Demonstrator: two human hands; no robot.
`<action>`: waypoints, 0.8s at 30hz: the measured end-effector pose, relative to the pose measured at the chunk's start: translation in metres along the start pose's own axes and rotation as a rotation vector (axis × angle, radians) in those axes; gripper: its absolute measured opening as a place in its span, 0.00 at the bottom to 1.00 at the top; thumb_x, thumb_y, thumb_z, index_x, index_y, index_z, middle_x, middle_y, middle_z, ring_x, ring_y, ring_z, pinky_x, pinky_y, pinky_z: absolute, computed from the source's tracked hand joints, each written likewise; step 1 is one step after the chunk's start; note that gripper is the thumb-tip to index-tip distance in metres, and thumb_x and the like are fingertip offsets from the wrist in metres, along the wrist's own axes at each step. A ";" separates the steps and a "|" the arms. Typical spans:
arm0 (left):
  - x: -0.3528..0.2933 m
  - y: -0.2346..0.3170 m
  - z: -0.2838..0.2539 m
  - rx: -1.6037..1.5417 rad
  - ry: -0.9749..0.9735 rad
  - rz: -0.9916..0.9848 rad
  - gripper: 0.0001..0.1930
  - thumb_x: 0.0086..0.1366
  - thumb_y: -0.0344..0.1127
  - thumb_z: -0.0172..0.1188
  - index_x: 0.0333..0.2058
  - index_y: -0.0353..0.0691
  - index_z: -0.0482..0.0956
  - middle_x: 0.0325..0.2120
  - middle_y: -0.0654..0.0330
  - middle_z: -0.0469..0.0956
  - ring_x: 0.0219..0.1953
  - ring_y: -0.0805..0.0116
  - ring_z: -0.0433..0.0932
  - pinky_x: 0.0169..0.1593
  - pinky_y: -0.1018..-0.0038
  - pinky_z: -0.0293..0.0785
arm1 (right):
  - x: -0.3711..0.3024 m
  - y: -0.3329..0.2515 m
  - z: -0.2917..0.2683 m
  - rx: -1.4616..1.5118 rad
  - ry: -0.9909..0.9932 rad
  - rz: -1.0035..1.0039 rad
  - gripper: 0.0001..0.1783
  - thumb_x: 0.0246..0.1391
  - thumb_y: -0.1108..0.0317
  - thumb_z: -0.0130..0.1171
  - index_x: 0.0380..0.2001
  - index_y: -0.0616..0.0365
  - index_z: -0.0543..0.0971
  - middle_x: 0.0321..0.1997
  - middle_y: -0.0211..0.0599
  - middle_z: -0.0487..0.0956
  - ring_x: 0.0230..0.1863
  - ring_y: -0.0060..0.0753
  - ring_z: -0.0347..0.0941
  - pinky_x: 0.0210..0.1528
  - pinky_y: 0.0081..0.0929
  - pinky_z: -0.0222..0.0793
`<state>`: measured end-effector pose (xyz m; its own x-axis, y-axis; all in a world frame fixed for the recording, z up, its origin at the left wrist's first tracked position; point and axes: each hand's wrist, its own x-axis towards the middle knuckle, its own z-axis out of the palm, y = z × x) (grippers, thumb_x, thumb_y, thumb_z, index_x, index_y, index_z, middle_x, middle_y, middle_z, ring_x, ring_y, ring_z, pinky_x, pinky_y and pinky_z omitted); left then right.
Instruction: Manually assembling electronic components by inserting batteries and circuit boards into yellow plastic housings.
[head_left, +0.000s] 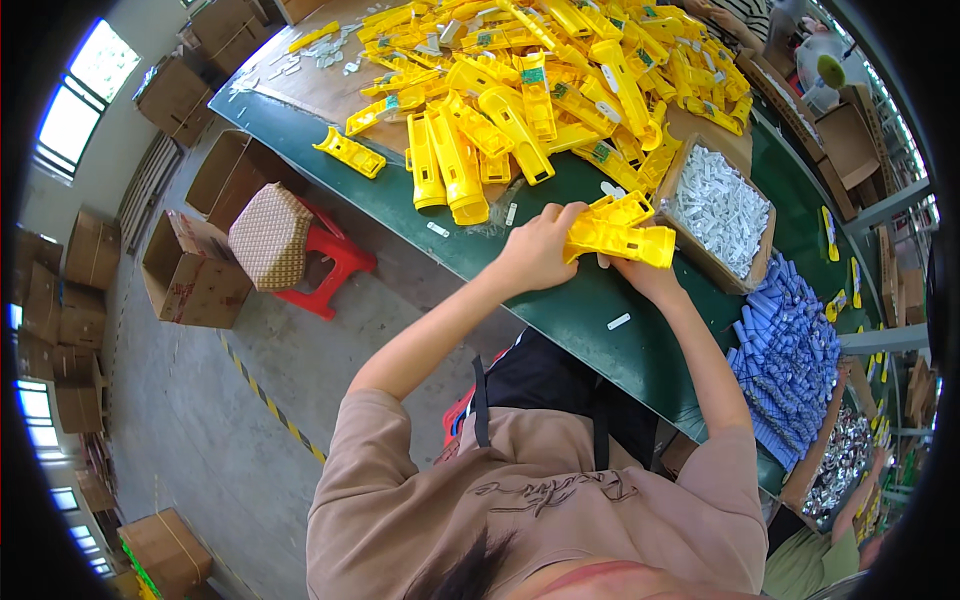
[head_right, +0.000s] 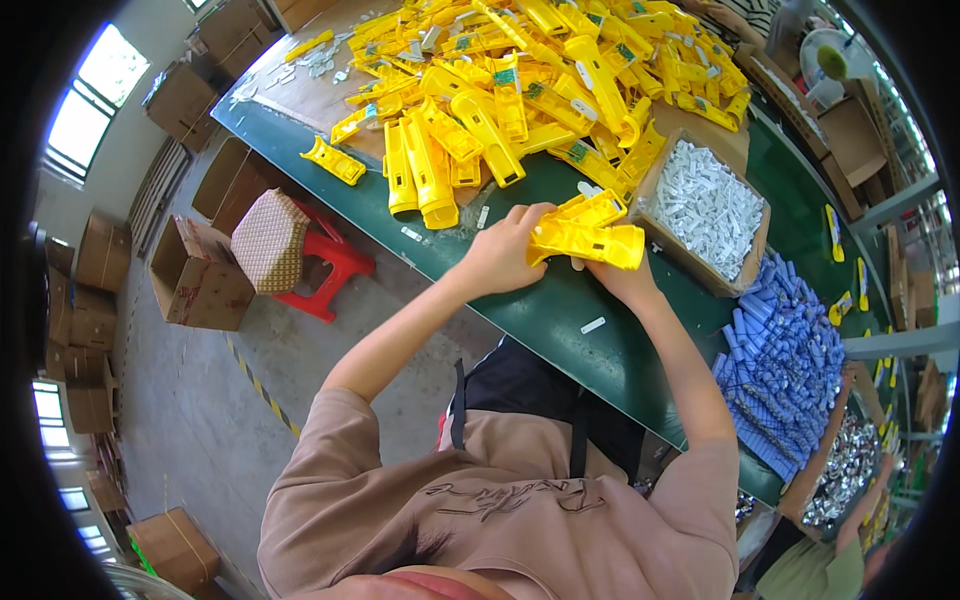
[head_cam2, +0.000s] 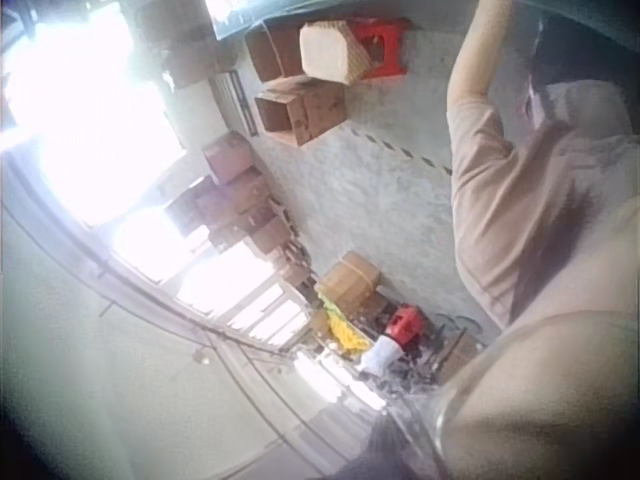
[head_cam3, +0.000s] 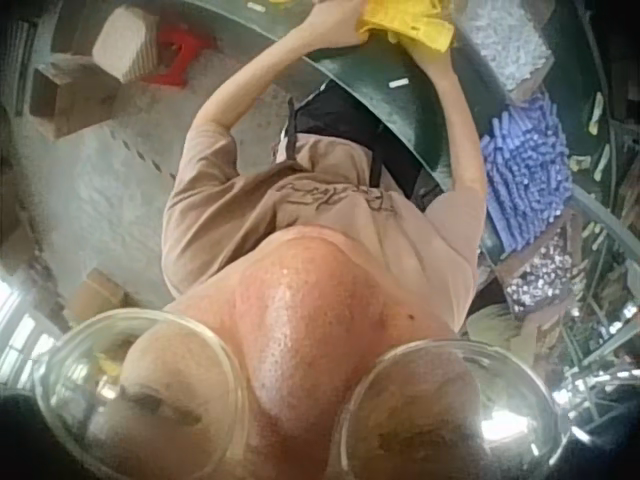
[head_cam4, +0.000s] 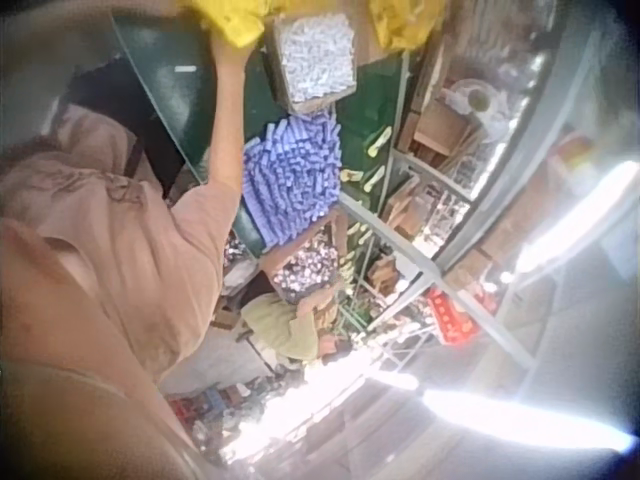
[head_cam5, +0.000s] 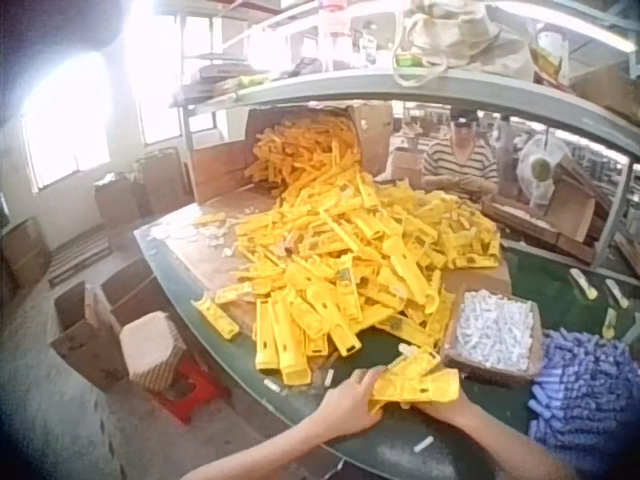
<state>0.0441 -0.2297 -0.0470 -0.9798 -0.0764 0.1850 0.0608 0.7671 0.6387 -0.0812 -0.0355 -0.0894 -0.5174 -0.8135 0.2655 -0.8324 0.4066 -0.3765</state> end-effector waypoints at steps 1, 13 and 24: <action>-0.003 -0.003 0.008 -0.001 0.051 0.012 0.34 0.44 0.32 0.61 0.53 0.48 0.60 0.43 0.50 0.68 0.40 0.46 0.74 0.41 0.59 0.74 | 0.000 0.000 -0.003 0.101 0.045 0.018 0.20 0.47 0.60 0.62 0.43 0.55 0.75 0.46 0.42 0.74 0.48 0.46 0.70 0.50 0.38 0.65; -0.015 -0.041 -0.097 -0.285 0.630 0.069 0.35 0.42 0.21 0.64 0.52 0.39 0.62 0.46 0.52 0.68 0.49 0.58 0.70 0.52 0.69 0.68 | 0.152 -0.108 -0.084 -0.373 0.379 -0.590 0.29 0.39 0.61 0.62 0.48 0.55 0.71 0.49 0.39 0.71 0.53 0.41 0.65 0.57 0.39 0.57; 0.077 -0.354 -0.271 0.382 0.786 -0.638 0.41 0.46 0.42 0.64 0.57 0.34 0.55 0.47 0.39 0.67 0.48 0.41 0.69 0.52 0.57 0.67 | 0.167 -0.091 -0.008 0.068 0.245 -0.207 0.20 0.51 0.64 0.54 0.48 0.57 0.70 0.44 0.44 0.73 0.45 0.44 0.70 0.45 0.36 0.68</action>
<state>-0.0011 -0.6793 -0.0565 -0.4050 -0.8148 0.4148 -0.6139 0.5785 0.5371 -0.0935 -0.2054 -0.0032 -0.3774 -0.7485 0.5453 -0.9142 0.2074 -0.3481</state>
